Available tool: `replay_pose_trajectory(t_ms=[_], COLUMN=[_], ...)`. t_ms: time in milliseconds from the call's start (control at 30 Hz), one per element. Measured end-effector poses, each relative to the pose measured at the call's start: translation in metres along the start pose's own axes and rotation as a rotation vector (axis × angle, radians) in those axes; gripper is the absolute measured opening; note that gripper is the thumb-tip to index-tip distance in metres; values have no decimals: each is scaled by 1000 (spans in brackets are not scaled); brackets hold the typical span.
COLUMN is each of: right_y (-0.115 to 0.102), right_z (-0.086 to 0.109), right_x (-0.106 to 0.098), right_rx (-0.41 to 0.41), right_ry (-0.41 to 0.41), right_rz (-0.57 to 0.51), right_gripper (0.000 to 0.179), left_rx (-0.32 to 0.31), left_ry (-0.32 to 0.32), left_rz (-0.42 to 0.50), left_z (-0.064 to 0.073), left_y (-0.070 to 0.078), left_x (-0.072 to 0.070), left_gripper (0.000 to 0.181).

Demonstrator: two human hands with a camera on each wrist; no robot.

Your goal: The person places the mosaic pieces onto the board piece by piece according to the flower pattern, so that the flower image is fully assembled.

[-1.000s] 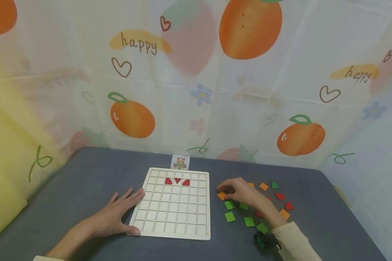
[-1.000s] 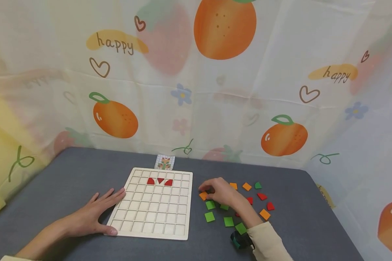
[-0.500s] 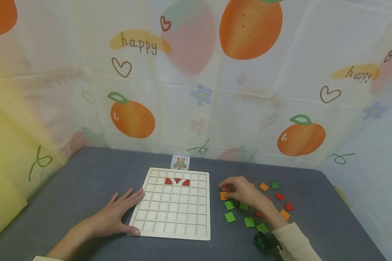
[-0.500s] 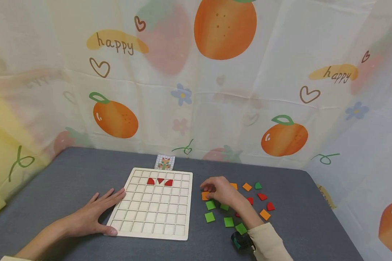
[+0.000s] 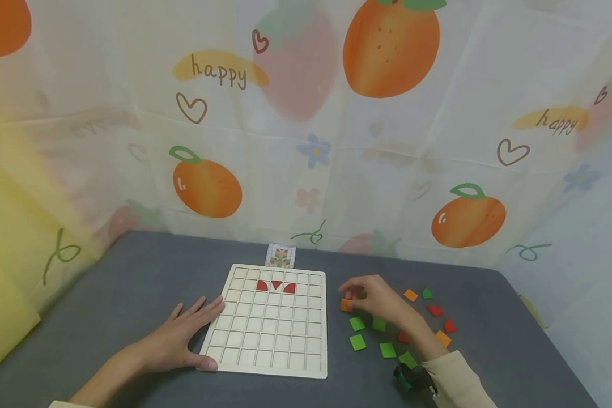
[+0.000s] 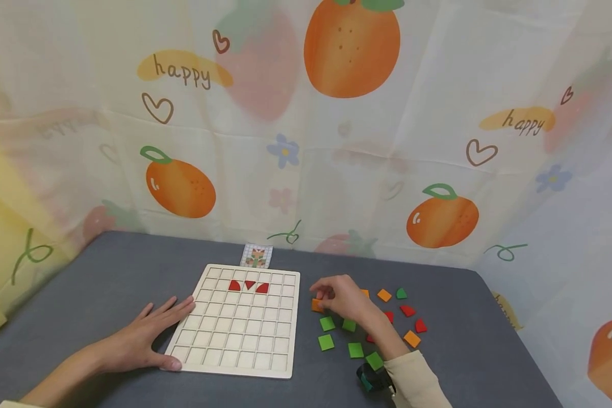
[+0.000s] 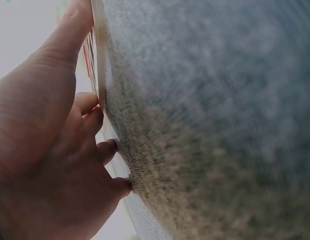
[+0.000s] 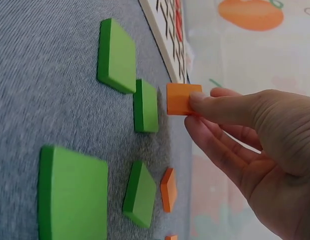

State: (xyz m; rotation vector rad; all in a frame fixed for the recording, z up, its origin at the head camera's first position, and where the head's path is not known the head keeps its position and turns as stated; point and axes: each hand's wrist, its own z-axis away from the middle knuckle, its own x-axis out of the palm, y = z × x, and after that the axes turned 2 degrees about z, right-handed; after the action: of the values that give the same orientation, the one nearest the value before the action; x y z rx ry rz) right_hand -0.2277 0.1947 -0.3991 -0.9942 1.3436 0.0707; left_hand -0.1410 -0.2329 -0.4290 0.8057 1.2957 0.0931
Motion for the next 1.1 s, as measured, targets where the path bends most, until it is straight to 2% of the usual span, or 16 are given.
replay_pose_trajectory(t_ms=[233, 467, 667, 900, 1100], right_y=[-9, -21, -32, -40, -46], right_z=[-11, -27, -41, -57, -67], right_x=[6, 12, 18, 28, 38], right_rx=[-33, -46, -42, -82, -55], right_ry=[42, 46, 56, 66, 45], right_rz=[11, -5, -8, -38, -77], right_gripper=[27, 26, 27, 26, 25], left_rx=[-31, -16, -30, -27, -26], left_ry=[-9, -5, -17, -20, -19], left_rz=[5, 4, 21, 21, 13], left_z=[0, 0, 0, 0, 0], left_y=[1, 3, 2, 0, 2], left_x=[1, -1, -1, 0, -1], left_gripper=[115, 114, 113, 114, 114])
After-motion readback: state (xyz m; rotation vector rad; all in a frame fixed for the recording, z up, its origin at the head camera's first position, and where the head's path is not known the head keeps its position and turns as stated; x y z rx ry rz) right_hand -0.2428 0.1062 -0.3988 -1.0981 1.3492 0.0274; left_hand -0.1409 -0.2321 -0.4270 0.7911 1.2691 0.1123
